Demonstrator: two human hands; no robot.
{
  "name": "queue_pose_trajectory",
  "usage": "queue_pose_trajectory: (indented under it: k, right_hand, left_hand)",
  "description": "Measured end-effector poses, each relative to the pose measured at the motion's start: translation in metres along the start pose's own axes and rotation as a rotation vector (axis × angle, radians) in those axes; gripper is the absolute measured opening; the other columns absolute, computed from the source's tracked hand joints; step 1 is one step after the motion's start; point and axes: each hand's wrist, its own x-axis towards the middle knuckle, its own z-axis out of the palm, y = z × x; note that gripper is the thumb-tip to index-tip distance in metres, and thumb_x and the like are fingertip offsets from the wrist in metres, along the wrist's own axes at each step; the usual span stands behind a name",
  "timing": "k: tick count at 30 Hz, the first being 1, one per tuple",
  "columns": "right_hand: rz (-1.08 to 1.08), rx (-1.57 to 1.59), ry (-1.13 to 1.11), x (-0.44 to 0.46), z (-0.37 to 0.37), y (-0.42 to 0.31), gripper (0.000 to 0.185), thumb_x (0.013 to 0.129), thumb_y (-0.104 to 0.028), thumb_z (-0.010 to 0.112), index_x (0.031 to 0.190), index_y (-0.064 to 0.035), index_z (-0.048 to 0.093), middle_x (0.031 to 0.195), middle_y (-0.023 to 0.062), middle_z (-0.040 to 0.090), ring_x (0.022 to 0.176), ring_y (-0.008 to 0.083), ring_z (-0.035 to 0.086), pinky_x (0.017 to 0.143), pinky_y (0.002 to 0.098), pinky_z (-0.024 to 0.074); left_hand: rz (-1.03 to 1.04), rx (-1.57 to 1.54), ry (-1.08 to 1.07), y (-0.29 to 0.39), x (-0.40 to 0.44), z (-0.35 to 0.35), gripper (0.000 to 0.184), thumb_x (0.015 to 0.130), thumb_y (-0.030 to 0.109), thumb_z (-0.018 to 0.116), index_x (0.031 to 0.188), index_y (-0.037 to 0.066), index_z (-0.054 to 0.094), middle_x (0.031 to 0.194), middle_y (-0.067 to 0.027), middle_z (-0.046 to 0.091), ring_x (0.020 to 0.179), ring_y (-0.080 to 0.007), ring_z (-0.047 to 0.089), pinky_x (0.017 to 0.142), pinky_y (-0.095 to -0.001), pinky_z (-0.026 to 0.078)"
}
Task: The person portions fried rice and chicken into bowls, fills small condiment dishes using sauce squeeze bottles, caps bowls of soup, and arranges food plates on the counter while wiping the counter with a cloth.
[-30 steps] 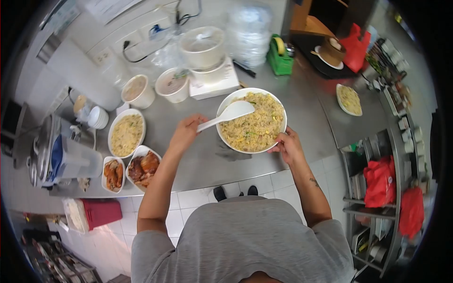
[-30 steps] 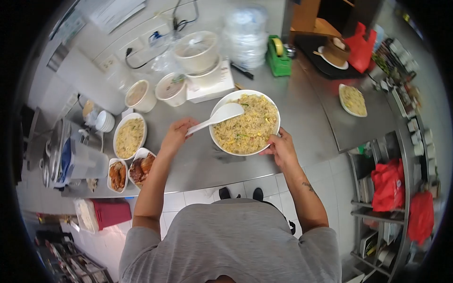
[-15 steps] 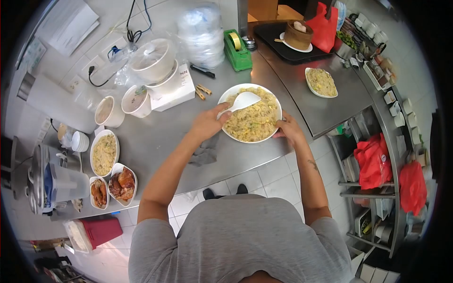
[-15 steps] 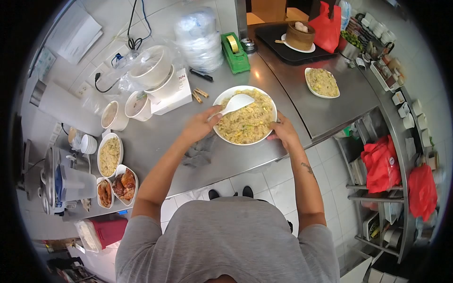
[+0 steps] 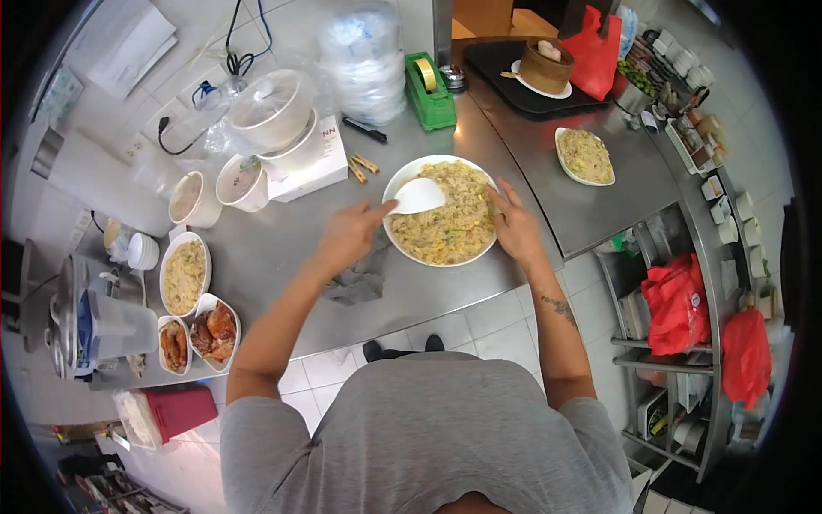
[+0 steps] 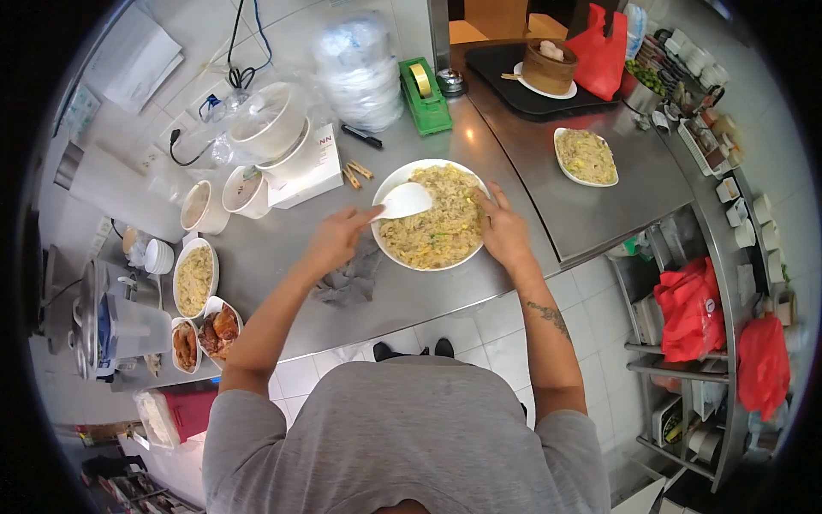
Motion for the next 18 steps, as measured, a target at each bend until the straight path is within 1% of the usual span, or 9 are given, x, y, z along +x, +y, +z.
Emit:
queue_pose_trajectory:
  k: [2,4,5,7,10,13,14,16,18]
  right_hand:
    - [-0.014,0.015,0.024,-0.002,-0.009,-0.012,0.045,0.078,-0.005,0.051,0.12,-0.0186,0.057,0.133,0.0093,0.045,0.09,0.0308,0.062,0.073,0.0383,0.0519]
    - [-0.031,0.033,0.062,-0.003,-0.011,-0.02,0.04,0.078,-0.006,0.052,0.115,-0.0174,0.06,0.13,0.0089,0.048,0.085,0.0298,0.063,0.071,0.0379,0.0526]
    - [0.007,0.051,0.093,-0.003,-0.008,-0.023,0.036,0.078,-0.006,0.053,0.112,-0.0162,0.061,0.126,0.0086,0.05,0.082,0.0297,0.063,0.069,0.0381,0.0526]
    - [0.088,0.086,0.148,-0.007,-0.002,-0.03,0.03,0.078,-0.005,0.053,0.105,-0.0139,0.064,0.118,0.0081,0.053,0.075,0.0293,0.063,0.066,0.0386,0.0525]
    - [0.171,0.12,0.221,-0.01,0.013,-0.026,0.023,0.078,-0.004,0.054,0.098,-0.011,0.063,0.105,0.0092,0.054,0.071,0.0305,0.061,0.064,0.0403,0.0515]
    - [0.144,0.161,0.236,-0.011,0.024,-0.018,0.021,0.08,0.001,0.052,0.095,-0.0065,0.064,0.097,0.0133,0.053,0.071,0.028,0.058,0.062,0.036,0.0475]
    - [0.133,0.163,0.256,-0.011,0.027,-0.016,0.022,0.079,0.001,0.052,0.097,-0.0075,0.063,0.097,0.0128,0.052,0.072,0.0297,0.058,0.062,0.0376,0.0483]
    - [0.121,0.166,0.297,-0.011,0.031,-0.015,0.025,0.078,0.0,0.051,0.1,-0.0094,0.061,0.099,0.0118,0.052,0.076,0.0331,0.058,0.063,0.041,0.0498]
    - [0.119,0.158,0.303,-0.011,0.032,-0.014,0.027,0.078,0.001,0.05,0.101,-0.0088,0.06,0.099,0.012,0.052,0.077,0.0329,0.058,0.064,0.0405,0.0498]
  left_hand:
    - [-0.033,-0.073,0.013,-0.013,-0.005,-0.001,0.042,0.086,0.005,0.05,0.124,0.023,0.053,0.084,-0.0115,0.054,0.075,-0.0309,0.056,0.066,-0.0411,0.045]
    - [0.016,-0.074,0.099,-0.005,0.007,-0.01,0.044,0.08,0.005,0.053,0.121,0.021,0.056,0.086,-0.0122,0.056,0.071,-0.0308,0.058,0.061,-0.0406,0.046]
    - [0.038,-0.074,0.14,0.001,0.016,-0.014,0.045,0.078,0.005,0.054,0.119,0.021,0.057,0.087,-0.0125,0.058,0.07,-0.0307,0.06,0.059,-0.0403,0.046]
    - [0.108,0.004,0.091,0.02,0.044,-0.013,0.044,0.078,0.007,0.055,0.119,0.021,0.057,0.089,-0.0134,0.058,0.071,-0.0306,0.061,0.059,-0.0398,0.047]
    - [0.168,0.152,-0.009,0.036,0.078,0.001,0.042,0.078,0.009,0.056,0.118,0.02,0.059,0.088,-0.0143,0.058,0.073,-0.0297,0.061,0.06,-0.0396,0.047]
    - [0.147,0.237,-0.08,0.031,0.077,-0.002,0.043,0.074,0.01,0.058,0.116,0.019,0.06,0.087,-0.0152,0.058,0.074,-0.0291,0.06,0.061,-0.0392,0.047]
    - [0.13,0.252,-0.098,0.026,0.072,-0.007,0.044,0.073,0.009,0.059,0.116,0.019,0.06,0.086,-0.0156,0.058,0.074,-0.029,0.061,0.061,-0.0391,0.047]
    - [0.139,0.254,-0.086,0.014,0.055,-0.019,0.044,0.075,0.009,0.057,0.118,0.018,0.059,0.088,-0.0146,0.059,0.073,-0.029,0.061,0.06,-0.0403,0.047]
    - [0.109,0.193,-0.067,0.003,0.04,-0.027,0.045,0.076,0.008,0.056,0.12,0.019,0.058,0.088,-0.013,0.058,0.073,-0.0284,0.06,0.06,-0.0403,0.046]
